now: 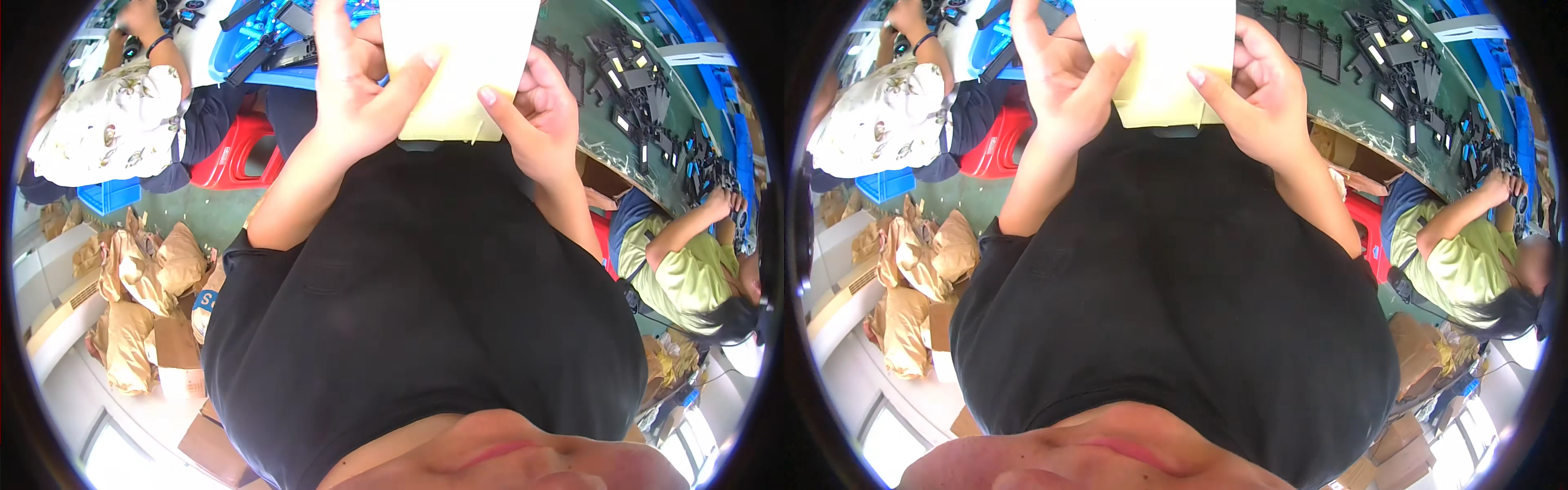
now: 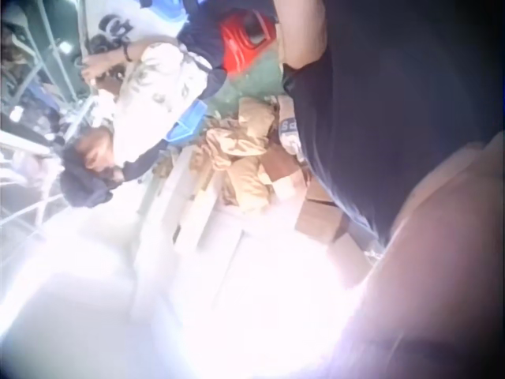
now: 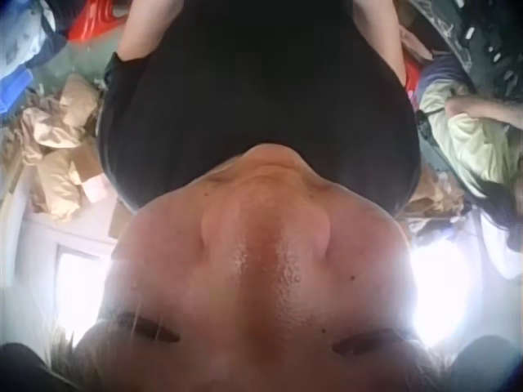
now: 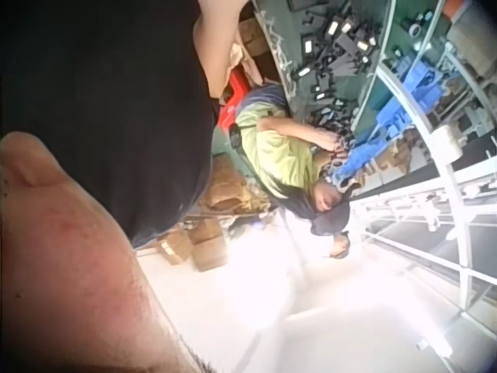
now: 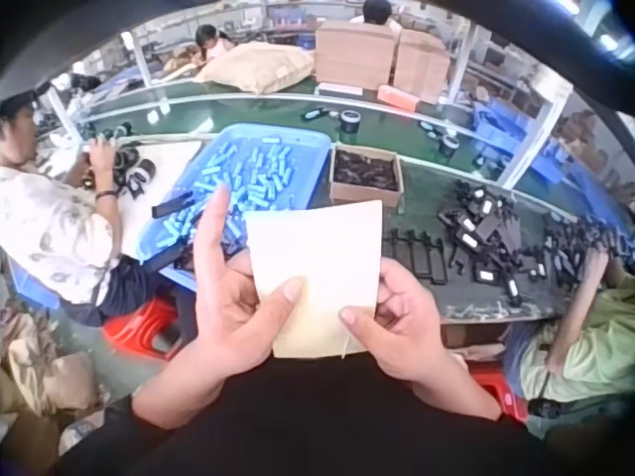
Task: Assembling and labeling plastic toy gun components at a factory workbench.
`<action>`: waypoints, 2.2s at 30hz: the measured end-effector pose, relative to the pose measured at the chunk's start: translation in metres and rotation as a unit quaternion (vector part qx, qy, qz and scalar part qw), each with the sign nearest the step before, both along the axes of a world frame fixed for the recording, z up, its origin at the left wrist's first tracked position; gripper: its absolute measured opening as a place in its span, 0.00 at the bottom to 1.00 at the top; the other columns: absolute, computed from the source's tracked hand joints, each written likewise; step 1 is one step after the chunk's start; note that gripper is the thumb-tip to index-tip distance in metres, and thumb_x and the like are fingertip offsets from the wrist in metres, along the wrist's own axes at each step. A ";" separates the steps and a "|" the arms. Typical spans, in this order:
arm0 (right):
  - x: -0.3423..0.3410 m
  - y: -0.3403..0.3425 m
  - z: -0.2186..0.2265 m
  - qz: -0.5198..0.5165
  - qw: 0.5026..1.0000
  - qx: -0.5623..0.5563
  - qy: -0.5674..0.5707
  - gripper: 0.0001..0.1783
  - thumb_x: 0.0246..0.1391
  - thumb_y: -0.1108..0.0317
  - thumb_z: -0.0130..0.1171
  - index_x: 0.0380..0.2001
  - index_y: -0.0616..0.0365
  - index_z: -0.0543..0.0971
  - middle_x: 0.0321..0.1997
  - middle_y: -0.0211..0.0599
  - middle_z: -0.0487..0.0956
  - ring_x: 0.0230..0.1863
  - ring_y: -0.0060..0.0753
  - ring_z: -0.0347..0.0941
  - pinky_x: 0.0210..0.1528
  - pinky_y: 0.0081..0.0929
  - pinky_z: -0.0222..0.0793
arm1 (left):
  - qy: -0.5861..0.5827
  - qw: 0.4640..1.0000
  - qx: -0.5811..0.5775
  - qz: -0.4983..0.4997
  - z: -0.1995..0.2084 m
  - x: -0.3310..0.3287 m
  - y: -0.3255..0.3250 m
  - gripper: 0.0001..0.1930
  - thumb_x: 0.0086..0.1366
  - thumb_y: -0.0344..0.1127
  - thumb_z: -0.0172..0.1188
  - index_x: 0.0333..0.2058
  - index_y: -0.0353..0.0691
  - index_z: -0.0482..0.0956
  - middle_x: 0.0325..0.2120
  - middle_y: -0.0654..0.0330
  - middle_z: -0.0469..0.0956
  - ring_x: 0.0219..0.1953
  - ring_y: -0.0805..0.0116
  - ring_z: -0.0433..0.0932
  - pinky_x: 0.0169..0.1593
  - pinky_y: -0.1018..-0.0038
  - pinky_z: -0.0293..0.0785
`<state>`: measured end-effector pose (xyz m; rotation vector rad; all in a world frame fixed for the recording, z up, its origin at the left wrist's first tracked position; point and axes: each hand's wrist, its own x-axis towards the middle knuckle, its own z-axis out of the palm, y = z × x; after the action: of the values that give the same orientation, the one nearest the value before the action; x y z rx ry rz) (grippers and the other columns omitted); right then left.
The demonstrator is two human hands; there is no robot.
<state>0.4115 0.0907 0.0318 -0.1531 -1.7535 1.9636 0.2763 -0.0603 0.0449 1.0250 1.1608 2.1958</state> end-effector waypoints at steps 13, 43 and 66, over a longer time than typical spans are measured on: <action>0.017 0.038 -0.043 -0.150 0.978 -0.133 -0.048 0.20 0.65 0.79 0.62 0.58 0.70 0.69 0.45 0.44 0.86 0.43 0.28 0.85 0.47 0.24 0.80 | 0.598 0.770 -0.113 0.190 -0.032 0.017 0.009 0.14 0.48 0.37 0.79 0.35 0.48 0.88 0.48 0.66 0.84 0.52 0.63 0.80 0.62 0.56 0.64; 0.028 0.051 -0.063 0.117 0.799 -0.455 0.375 0.13 0.68 0.76 0.55 0.53 0.64 0.76 0.51 0.44 0.85 0.50 0.37 0.83 0.57 0.31 0.77 | 0.482 0.777 -0.386 -0.121 -0.119 -0.009 -0.020 0.21 0.56 0.14 0.55 0.48 0.34 0.85 0.59 0.44 0.77 0.59 0.43 0.78 0.63 0.64 0.76; 0.054 0.029 -0.038 -0.127 0.913 -0.384 0.059 0.22 0.71 0.73 0.49 0.64 0.69 0.69 0.66 0.46 0.77 0.67 0.41 0.74 0.71 0.42 0.70 | 0.474 0.856 -0.095 0.181 -0.029 0.045 0.041 0.14 0.53 0.23 0.72 0.39 0.32 0.81 0.33 0.50 0.79 0.32 0.49 0.81 0.37 0.64 0.79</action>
<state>0.4660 0.1194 -0.0064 -0.4864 -0.7536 2.2867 0.3214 -0.0191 0.0158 2.0322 2.0718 1.7191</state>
